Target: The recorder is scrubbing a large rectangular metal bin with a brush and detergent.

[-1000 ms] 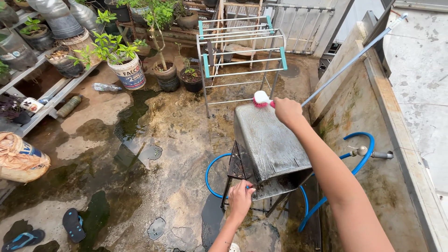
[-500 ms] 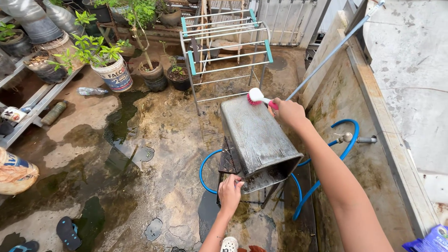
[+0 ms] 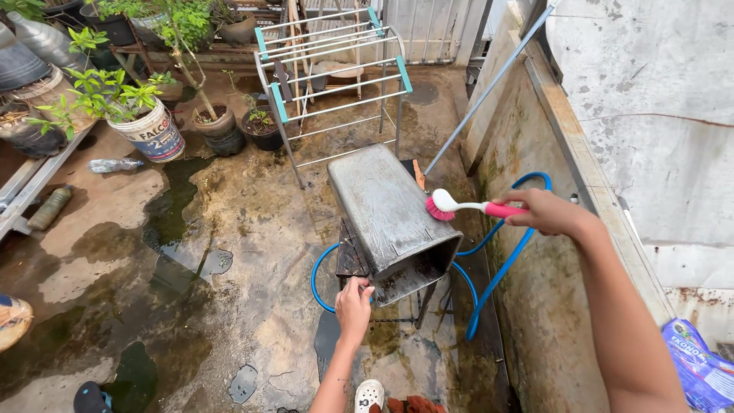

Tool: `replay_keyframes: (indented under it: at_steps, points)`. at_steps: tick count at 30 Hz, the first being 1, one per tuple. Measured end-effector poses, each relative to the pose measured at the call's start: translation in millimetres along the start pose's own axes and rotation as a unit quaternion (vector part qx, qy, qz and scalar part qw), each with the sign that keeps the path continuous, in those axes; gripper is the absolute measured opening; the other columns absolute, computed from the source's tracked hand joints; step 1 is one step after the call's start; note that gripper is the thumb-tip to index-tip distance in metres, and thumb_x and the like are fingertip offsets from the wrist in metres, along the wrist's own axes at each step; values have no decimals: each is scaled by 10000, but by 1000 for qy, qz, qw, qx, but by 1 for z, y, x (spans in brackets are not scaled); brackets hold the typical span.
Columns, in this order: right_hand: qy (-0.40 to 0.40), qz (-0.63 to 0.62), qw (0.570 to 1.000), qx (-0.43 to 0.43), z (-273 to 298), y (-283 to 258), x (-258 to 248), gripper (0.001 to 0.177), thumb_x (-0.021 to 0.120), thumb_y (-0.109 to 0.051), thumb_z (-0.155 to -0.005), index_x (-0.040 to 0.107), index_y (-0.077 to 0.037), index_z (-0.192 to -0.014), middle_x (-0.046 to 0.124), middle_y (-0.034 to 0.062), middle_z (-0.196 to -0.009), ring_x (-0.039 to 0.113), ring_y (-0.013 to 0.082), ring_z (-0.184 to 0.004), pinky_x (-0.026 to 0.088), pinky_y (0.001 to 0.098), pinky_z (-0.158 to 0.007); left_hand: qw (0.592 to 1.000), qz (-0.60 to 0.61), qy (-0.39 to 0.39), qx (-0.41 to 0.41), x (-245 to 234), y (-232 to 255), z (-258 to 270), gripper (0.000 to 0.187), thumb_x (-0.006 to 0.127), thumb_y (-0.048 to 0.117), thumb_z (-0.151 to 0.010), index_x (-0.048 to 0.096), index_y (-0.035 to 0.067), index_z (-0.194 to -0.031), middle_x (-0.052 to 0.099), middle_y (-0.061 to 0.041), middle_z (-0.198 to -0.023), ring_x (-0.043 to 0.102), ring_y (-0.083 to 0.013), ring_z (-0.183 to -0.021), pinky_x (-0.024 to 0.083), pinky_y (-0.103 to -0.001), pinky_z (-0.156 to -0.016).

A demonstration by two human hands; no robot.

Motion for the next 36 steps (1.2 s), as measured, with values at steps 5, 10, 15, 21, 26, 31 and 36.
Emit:
replay_keyframes:
  at_steps: [5, 10, 15, 21, 26, 31, 36]
  points:
    - [158, -39, 979, -123, -41, 7, 50, 484, 742, -258, -874, 638, -152, -1335, 766, 172, -1021, 721, 333, -909, 546, 435, -826, 1000, -1, 10, 5, 1, -5, -1, 188, 732, 236, -885, 656, 88, -974, 710, -84, -840, 669, -305, -814, 477, -420, -806]
    - [160, -90, 962, -202, -1, 47, 51, 448, 736, -248, -897, 631, -125, -1315, 755, 121, -949, 718, 248, -800, 549, 396, -721, 1000, -10, 3, -1, -2, -5, 0, 183, 717, 244, -907, 655, 89, -982, 715, -92, -846, 678, -310, -816, 477, -424, -810]
    - [-13, -181, 983, 10, 54, 53, 34, 508, 690, -197, -886, 623, -236, -1388, 527, 31, -649, 409, 135, -460, 354, 336, -416, 1000, -19, 13, -10, -7, -3, -2, 196, 702, 258, -923, 645, 84, -992, 724, -98, -884, 672, -336, -832, 477, -442, -799]
    - [146, -229, 959, -82, 29, 58, 95, 484, 715, -205, -910, 608, -177, -1382, 605, 13, -669, 533, 92, -504, 447, 288, -478, 998, -53, 18, -11, -9, -5, -7, 202, 696, 259, -937, 636, 79, -1007, 727, -111, -914, 663, -367, -850, 484, -468, -802]
    - [259, -320, 911, -18, 63, 69, 142, 512, 711, -198, -917, 612, -188, -1420, 613, 54, -712, 514, 116, -532, 446, 310, -511, 998, -54, 11, -33, -6, -3, -10, 201, 697, 265, -932, 642, 93, -1022, 730, -115, -910, 666, -371, -879, 494, -478, -785]
    - [420, -341, 840, -35, 86, 43, 244, 533, 658, -148, -968, 526, -153, -1484, 681, 46, -816, 557, 96, -661, 490, 282, -613, 998, -53, 23, -38, -5, -6, -5, 210, 697, 271, -943, 637, 92, -1035, 733, -114, -940, 666, -379, -891, 495, -485, -784]
    - [336, -461, 819, 61, 62, 16, 352, 503, 603, -174, -994, 431, -118, -1464, 681, 125, -919, 576, 139, -545, 481, 306, -497, 998, -66, 9, -22, -2, -13, -5, 227, 710, 286, -928, 644, 97, -1035, 737, -111, -933, 667, -378, -892, 495, -482, -813]
Point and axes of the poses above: each hand's wrist, its own z-axis away from the middle knuckle, its own x-axis out of the palm, y = z × x, the point moved 4 cm from there along -z, towards the middle knuckle
